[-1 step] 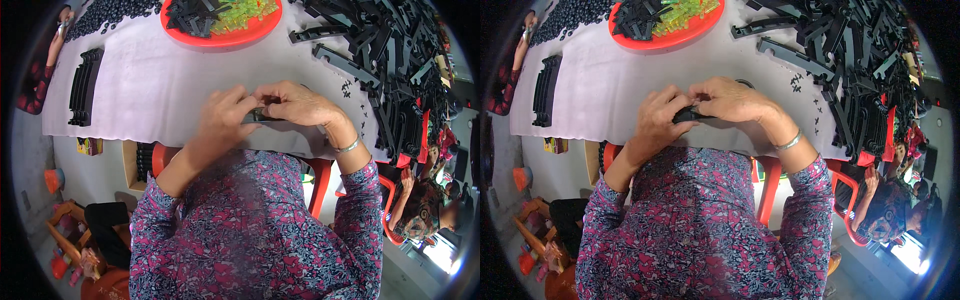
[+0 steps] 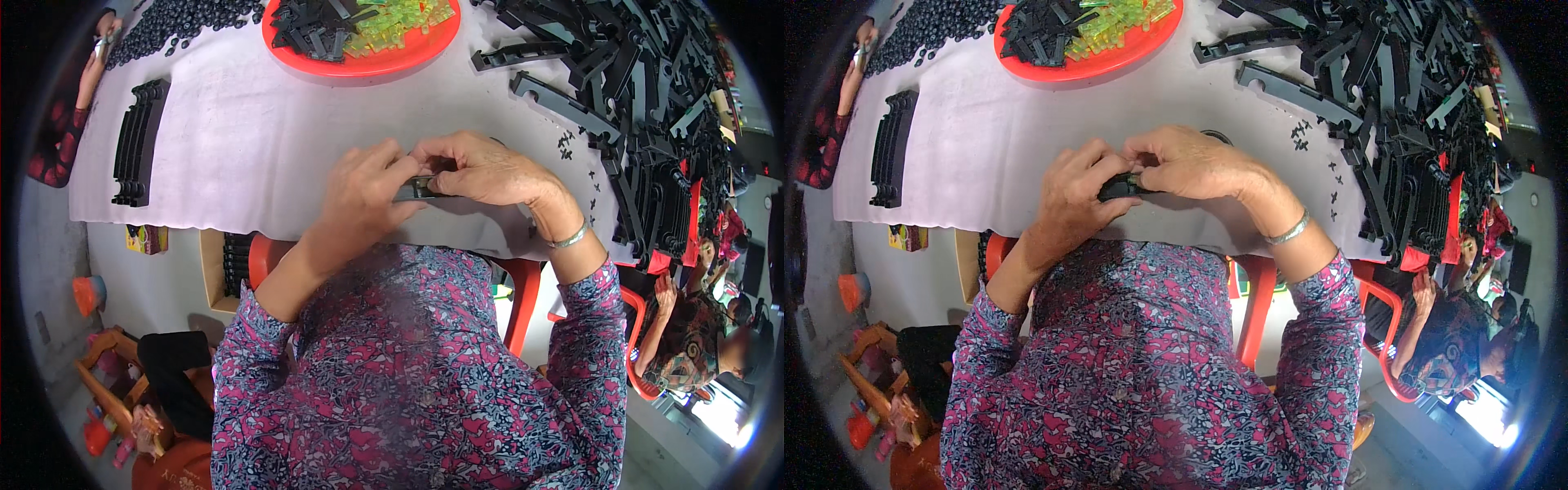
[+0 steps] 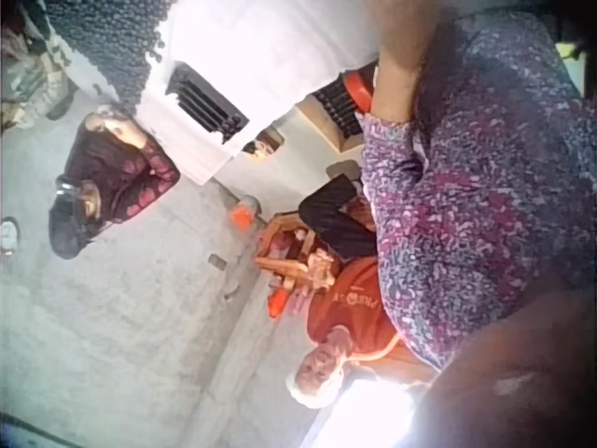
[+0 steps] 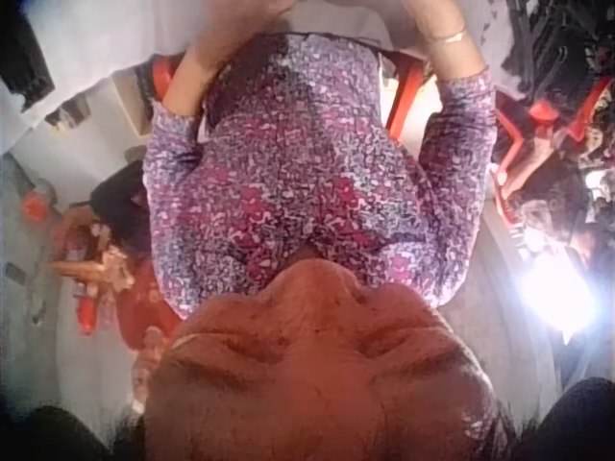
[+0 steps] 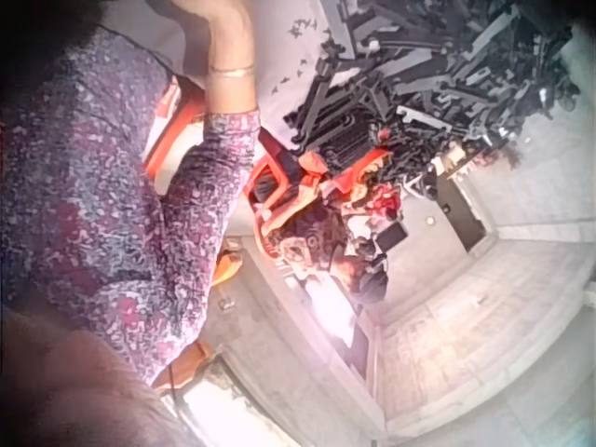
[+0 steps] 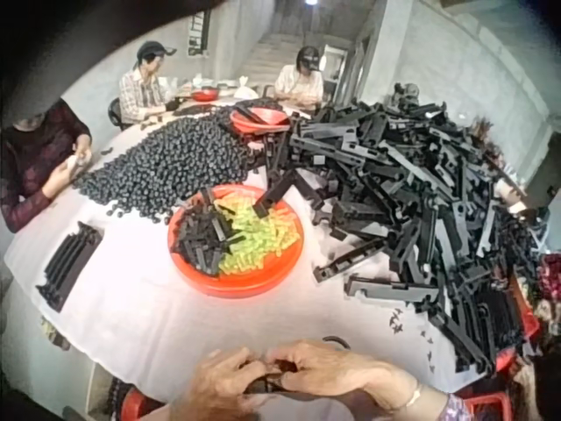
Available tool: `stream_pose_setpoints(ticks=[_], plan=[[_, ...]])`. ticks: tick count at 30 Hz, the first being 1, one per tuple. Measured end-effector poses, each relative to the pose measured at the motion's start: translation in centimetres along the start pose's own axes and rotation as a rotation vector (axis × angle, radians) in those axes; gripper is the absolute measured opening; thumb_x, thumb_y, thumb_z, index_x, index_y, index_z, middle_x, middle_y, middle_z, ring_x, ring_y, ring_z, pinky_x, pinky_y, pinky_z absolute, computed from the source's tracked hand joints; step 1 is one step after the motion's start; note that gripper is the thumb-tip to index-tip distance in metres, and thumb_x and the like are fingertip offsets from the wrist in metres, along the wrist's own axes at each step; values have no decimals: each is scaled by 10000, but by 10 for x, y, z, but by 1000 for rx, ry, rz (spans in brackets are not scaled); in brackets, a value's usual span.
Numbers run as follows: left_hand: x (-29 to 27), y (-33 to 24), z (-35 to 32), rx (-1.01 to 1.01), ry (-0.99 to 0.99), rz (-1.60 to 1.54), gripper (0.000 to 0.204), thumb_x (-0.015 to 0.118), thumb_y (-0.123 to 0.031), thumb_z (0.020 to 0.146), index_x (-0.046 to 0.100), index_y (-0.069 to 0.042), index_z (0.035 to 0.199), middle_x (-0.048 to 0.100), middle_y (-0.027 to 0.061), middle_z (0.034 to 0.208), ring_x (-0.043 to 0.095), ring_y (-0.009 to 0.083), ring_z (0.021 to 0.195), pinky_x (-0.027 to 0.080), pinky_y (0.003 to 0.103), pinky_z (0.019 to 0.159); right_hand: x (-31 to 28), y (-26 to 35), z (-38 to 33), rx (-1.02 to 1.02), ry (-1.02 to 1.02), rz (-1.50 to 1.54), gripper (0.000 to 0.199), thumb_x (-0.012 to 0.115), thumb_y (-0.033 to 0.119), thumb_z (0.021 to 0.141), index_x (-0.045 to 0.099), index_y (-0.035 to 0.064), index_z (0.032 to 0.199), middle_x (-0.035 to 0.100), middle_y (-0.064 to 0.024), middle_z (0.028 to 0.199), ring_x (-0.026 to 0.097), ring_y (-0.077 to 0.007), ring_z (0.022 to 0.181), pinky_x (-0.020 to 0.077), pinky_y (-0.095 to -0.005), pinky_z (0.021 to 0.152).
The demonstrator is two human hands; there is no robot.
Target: The person is assembling small plastic and metal components into a cartridge housing, likely for a printer toner or ink cartridge.
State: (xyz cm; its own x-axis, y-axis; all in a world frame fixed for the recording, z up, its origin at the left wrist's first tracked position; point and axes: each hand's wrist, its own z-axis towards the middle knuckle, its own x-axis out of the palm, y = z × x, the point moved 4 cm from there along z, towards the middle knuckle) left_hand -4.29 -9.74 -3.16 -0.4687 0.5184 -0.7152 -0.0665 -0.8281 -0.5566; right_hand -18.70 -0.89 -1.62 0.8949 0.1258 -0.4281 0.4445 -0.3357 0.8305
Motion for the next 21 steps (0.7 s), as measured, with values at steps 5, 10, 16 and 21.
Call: stream_pose_setpoints(ticks=[5,10,16,21], plan=[[1,1,2,-1,33,-30,457,875,-208,652,667,-123,1050,600,58,904,614,277,835,433,405,711,-6,-7,10,-50,88,-8,175,646,97,806,626,-3,948,597,-57,741,554,-163,715,470,-330,666],[-1,1,3,33,54,-24,467,866,-190,661,666,-115,1076,619,66,922,619,284,864,432,411,727,-6,-3,9,-50,34,72,174,664,9,770,612,9,937,602,-41,744,545,-147,696,459,-323,626],[-1,7,5,40,86,-72,472,862,-180,655,669,-112,1080,614,73,925,616,298,879,444,424,742,-4,-6,10,-67,0,0,242,663,-15,762,639,10,1001,656,-75,780,581,-161,715,487,-329,660],[-2,8,7,41,132,-57,464,863,-191,654,669,-112,1068,596,73,917,608,295,875,441,423,740,-3,6,3,-82,-94,-48,270,697,1,758,665,16,1026,706,-141,810,671,-248,745,516,-375,696]])
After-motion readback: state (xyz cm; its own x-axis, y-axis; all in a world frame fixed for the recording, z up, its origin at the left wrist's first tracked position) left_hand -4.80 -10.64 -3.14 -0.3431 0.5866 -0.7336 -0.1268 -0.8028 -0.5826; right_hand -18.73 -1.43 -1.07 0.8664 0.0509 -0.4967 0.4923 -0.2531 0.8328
